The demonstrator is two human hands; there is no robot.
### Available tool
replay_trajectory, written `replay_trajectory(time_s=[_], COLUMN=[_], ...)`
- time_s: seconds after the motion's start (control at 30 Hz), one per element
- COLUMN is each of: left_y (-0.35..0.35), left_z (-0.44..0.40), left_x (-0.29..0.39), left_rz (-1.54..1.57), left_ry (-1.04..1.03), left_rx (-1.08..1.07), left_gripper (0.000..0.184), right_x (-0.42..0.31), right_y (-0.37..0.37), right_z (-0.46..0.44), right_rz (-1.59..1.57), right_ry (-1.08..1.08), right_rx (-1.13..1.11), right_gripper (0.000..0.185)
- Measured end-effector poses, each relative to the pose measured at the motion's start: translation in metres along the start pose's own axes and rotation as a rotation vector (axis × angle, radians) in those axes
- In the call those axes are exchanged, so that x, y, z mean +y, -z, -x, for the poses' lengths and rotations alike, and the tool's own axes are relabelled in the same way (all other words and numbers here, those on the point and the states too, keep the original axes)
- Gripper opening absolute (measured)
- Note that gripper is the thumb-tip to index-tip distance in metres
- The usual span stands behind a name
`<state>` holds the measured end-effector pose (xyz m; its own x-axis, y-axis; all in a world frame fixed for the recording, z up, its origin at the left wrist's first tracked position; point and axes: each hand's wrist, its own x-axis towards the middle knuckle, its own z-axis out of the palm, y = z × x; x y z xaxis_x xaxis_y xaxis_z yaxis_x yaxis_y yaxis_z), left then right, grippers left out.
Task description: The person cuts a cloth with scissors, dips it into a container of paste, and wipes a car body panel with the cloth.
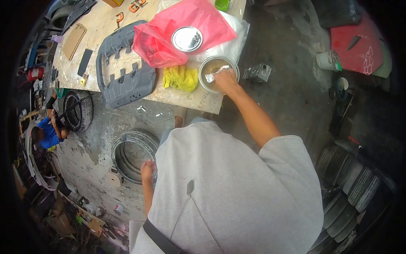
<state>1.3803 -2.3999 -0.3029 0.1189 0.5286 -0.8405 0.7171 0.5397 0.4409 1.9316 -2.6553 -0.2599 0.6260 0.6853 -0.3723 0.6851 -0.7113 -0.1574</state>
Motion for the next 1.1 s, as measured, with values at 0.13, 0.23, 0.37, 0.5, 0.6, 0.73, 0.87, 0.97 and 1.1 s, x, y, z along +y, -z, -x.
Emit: replay_trajectory(time_s=[0.13, 0.23, 0.37, 0.5, 0.6, 0.73, 0.87, 0.97, 1.1], left_y=[0.010, 0.007, 0.005, 0.011, 0.016, 0.018, -0.017, -0.067, -0.136], left_z=[0.001, 0.022, 0.033, 0.019, -0.005, -0.031, -0.109, -0.162, -0.186], left_x=[-0.048, -0.053, -0.050, -0.051, -0.037, 0.016, 0.069, 0.126, 0.184], left_rz=[0.040, -0.061, -0.209, -0.021, 0.070, -0.166, -0.425, -0.704, -1.068], left_ry=[0.039, 0.043, 0.022, 0.014, 0.057, -0.039, -0.115, -0.152, -0.217], left_rx=[-0.057, -0.012, -0.001, -0.114, -0.119, -0.182, -0.376, -0.545, -0.710], left_gripper=[0.022, 0.021, 0.020, 0.021, 0.021, 0.022, 0.023, 0.023, 0.024], right_x=[0.024, 0.039, 0.041, 0.035, 0.032, 0.014, -0.029, -0.067, -0.160], right_y=[0.006, 0.016, 0.022, 0.033, 0.036, 0.039, 0.026, 0.008, -0.035], right_z=[0.003, 0.023, 0.047, 0.061, 0.069, 0.093, 0.154, 0.231, 0.349], right_rz=[-0.342, -0.781, -1.960, -2.288, -2.400, -2.467, -2.543, -2.535, -2.494], right_ry=[-0.143, -0.408, -0.426, -0.336, -0.296, -0.121, -0.117, -0.273, -0.379], right_rx=[0.056, 0.058, 0.191, 0.179, 0.218, 0.340, 0.671, 1.005, 1.563], right_gripper=[0.022, 0.023, 0.031, 0.034, 0.032, 0.033, 0.040, 0.040, 0.041])
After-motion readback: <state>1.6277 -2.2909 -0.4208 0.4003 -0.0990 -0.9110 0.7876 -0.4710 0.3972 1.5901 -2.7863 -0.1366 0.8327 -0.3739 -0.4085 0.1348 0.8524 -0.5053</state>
